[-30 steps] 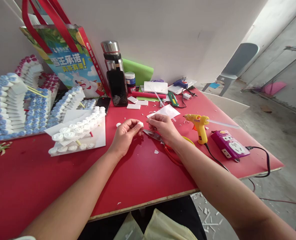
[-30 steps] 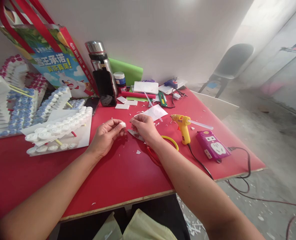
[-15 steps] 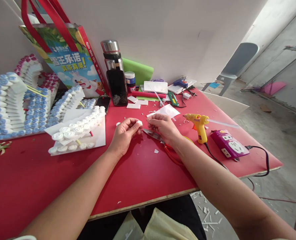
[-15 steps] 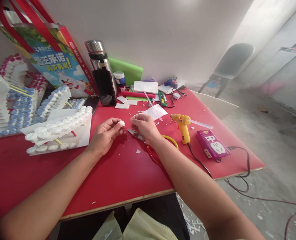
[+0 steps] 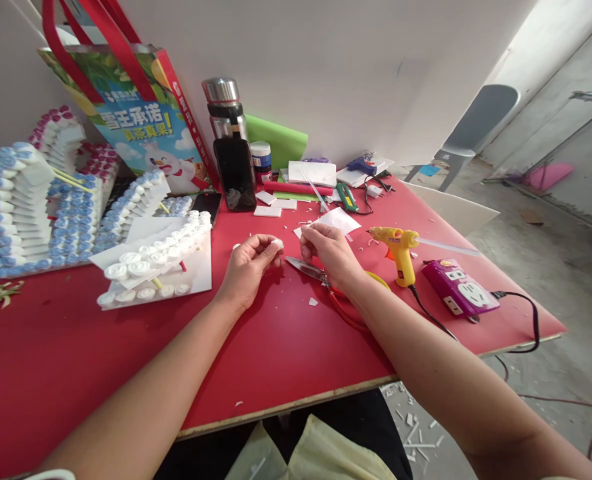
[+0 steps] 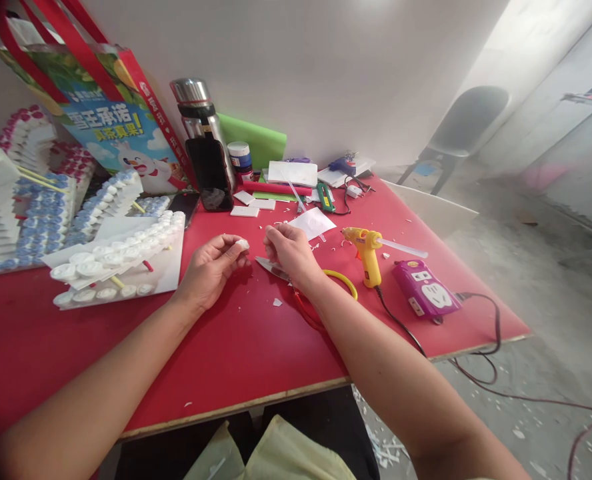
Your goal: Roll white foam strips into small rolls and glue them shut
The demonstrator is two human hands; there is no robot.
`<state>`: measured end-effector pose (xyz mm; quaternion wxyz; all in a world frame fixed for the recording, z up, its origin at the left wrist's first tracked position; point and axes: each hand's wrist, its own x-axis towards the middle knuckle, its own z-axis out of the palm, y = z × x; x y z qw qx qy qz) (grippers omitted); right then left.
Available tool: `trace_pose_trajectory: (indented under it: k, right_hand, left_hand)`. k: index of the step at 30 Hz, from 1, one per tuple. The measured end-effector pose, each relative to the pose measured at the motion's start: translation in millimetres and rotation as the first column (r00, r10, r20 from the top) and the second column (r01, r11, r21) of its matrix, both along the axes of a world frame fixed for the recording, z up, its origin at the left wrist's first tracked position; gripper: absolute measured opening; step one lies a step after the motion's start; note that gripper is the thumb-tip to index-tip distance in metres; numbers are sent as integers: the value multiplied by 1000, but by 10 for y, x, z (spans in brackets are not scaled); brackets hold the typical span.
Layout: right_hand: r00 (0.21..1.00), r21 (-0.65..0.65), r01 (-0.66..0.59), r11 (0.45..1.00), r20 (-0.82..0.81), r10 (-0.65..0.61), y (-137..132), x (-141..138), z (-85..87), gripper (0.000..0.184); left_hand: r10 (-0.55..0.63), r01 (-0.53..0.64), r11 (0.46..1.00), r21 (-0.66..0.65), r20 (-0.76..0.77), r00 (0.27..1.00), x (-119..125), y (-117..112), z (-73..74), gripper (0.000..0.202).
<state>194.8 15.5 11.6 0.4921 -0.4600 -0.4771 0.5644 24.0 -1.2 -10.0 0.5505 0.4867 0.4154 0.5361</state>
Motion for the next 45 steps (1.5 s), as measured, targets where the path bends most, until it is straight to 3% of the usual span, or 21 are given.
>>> trace_pose_trajectory:
  k: [5,14,21,26,33,45]
  right_hand:
    - [997,101,-67,993,34,63,-7,-20,-22,34]
    - [996,152,-87,985,18,85,-9,-18,-14,15]
    - [975,243,-199,949,143,168,-36,-34,-19,23]
    - [927,441,-219,870,372,45,-23,-37,-90,24]
    - [882,496,-246,833,470,-20,-29,-15,-114,24]
    - [889,473,-227,851,457,-17,-46,-27,-84,17]
  left_hand:
    - [-5,5,1000,8,14,1000,13,-4,-3,21]
    - [-35,35,999,42,9,999,35,-29,32,19]
    - [-36,35,999,16,35,999,8,-8,2,22]
    - [-49,51,999,-16,87,995,2,13,-7,22]
    - [-66,74,995,-62,131,989,-11,19,-4,22]
    - [-78,85,995,-48,128,989,-32,31,-16,19]
